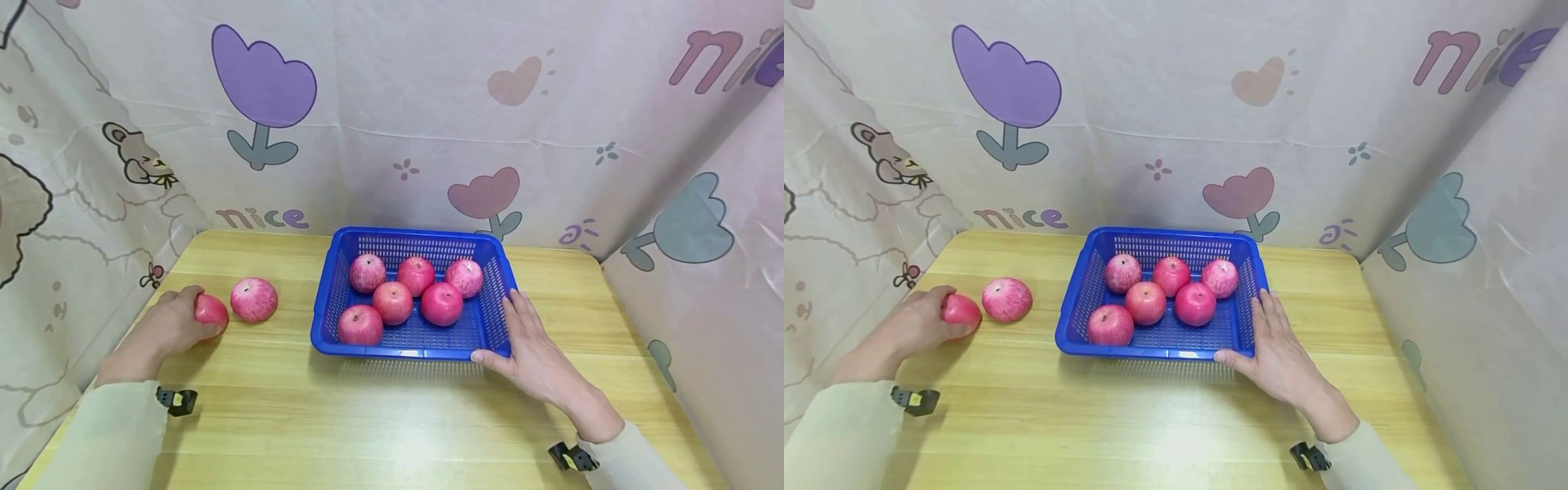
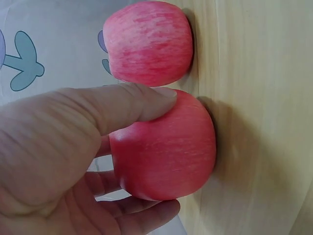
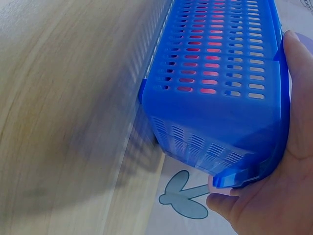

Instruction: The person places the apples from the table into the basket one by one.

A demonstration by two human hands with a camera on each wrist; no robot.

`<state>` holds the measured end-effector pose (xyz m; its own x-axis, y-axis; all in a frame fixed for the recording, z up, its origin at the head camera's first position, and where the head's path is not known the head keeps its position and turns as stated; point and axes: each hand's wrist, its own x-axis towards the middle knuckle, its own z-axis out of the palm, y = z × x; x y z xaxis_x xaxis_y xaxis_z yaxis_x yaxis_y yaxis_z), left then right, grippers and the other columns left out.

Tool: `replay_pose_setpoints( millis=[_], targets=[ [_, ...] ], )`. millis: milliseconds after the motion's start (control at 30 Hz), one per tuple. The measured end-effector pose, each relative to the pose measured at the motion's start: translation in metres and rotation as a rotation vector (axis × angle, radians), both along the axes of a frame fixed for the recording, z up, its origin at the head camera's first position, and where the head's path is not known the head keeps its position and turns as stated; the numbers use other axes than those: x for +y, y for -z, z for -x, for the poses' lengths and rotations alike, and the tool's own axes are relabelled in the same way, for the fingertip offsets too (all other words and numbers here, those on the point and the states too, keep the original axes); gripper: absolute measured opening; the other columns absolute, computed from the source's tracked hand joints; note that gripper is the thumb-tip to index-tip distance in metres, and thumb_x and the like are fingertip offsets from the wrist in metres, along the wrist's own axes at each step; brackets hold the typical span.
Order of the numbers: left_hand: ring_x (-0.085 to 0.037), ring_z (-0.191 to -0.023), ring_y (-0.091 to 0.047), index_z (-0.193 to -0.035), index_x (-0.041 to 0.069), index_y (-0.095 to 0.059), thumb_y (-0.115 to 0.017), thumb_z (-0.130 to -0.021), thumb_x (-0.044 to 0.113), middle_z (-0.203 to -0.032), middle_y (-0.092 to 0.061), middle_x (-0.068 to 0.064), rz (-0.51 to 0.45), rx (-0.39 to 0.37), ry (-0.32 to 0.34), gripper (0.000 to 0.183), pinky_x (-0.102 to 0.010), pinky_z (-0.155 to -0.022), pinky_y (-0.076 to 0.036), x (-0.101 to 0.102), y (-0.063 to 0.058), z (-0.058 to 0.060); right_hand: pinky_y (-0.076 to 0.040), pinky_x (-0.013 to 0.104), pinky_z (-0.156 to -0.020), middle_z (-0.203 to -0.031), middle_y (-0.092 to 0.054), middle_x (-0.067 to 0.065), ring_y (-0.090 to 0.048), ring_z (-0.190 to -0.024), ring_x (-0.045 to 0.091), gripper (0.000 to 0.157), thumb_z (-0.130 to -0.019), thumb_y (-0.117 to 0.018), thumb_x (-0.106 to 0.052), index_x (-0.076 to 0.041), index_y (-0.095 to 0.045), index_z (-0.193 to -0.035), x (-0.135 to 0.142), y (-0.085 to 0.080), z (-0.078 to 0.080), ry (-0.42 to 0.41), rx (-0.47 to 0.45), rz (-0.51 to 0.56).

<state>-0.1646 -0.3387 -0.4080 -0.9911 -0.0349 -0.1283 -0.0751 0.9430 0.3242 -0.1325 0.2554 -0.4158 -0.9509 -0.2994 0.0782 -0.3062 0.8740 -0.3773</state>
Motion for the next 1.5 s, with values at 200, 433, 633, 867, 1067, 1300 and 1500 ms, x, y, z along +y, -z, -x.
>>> replay_pose_setpoints(
  millis=[200, 433, 633, 867, 1067, 1300, 1500],
  targets=[
    [-0.067, -0.102, -0.055, -0.144, -0.022, -0.035, -0.081, -0.086, 0.033, -0.123, -0.042, -0.053, 0.015, 0.039, 0.006, 0.092, -0.076, -0.088, -0.049, 0.004, -0.006, -0.004, -0.024, 0.072, -0.123, -0.175, -0.005, 0.028, -0.006, -0.162, 0.048, 0.117, -0.093, -0.070, -0.065, 0.006, -0.012, -0.166, 0.000, 0.001, 0.000, 0.000, 0.008, 0.001],
    [-0.071, -0.103, -0.052, -0.143, -0.022, -0.036, -0.087, -0.082, 0.034, -0.125, -0.040, -0.056, 0.006, 0.118, 0.026, 0.097, -0.078, -0.084, -0.048, 0.016, -0.027, -0.010, -0.024, 0.071, -0.123, -0.175, -0.004, 0.027, -0.005, -0.162, 0.049, 0.117, -0.093, -0.069, -0.065, 0.006, -0.012, -0.166, 0.000, 0.002, -0.001, -0.004, 0.006, 0.000],
    [-0.064, -0.101, -0.053, -0.143, -0.019, -0.039, -0.089, -0.080, 0.031, -0.122, -0.045, -0.050, -0.004, 0.187, 0.048, 0.095, -0.075, -0.082, -0.048, 0.036, -0.045, -0.016, -0.024, 0.071, -0.123, -0.175, -0.004, 0.027, -0.004, -0.162, 0.048, 0.117, -0.094, -0.069, -0.066, 0.006, -0.012, -0.166, 0.000, 0.002, -0.001, -0.005, 0.001, -0.002],
    [-0.061, -0.106, -0.051, -0.148, -0.009, -0.041, -0.085, -0.082, 0.028, -0.127, -0.046, -0.044, 0.012, 0.208, 0.072, 0.088, -0.072, -0.081, -0.049, 0.073, -0.077, -0.021, -0.023, 0.071, -0.123, -0.175, -0.004, 0.027, -0.005, -0.162, 0.049, 0.116, -0.094, -0.069, -0.065, 0.007, -0.012, -0.166, 0.000, 0.002, -0.002, -0.007, 0.001, -0.001],
    [-0.060, -0.118, -0.045, -0.155, -0.003, -0.038, -0.085, -0.085, 0.030, -0.140, -0.043, -0.039, 0.023, 0.156, 0.092, 0.090, -0.074, -0.085, -0.051, 0.107, -0.102, -0.024, -0.023, 0.071, -0.124, -0.175, -0.003, 0.027, -0.005, -0.162, 0.048, 0.117, -0.094, -0.068, -0.066, 0.006, -0.012, -0.166, 0.000, 0.001, -0.001, -0.005, -0.007, -0.005],
    [-0.053, -0.121, -0.046, -0.155, 0.000, -0.041, -0.082, -0.088, 0.028, -0.140, -0.047, -0.033, 0.027, 0.182, 0.180, 0.083, -0.070, -0.088, -0.055, 0.139, -0.119, -0.026, -0.021, 0.069, -0.125, -0.175, -0.002, 0.028, -0.002, -0.162, 0.047, 0.117, -0.095, -0.066, -0.067, 0.007, -0.010, -0.166, 0.000, -0.002, 0.000, -0.012, -0.024, -0.030],
    [-0.051, -0.123, -0.050, -0.151, 0.000, -0.048, -0.082, -0.088, 0.027, -0.142, -0.051, -0.029, 0.030, 0.216, 0.286, 0.077, -0.064, -0.089, -0.058, 0.165, -0.130, -0.023, -0.021, 0.069, -0.125, -0.173, -0.004, 0.032, -0.004, -0.161, 0.050, 0.117, -0.095, -0.064, -0.069, 0.010, -0.013, -0.164, 0.000, -0.008, 0.000, -0.024, -0.016, -0.073]
  ],
)
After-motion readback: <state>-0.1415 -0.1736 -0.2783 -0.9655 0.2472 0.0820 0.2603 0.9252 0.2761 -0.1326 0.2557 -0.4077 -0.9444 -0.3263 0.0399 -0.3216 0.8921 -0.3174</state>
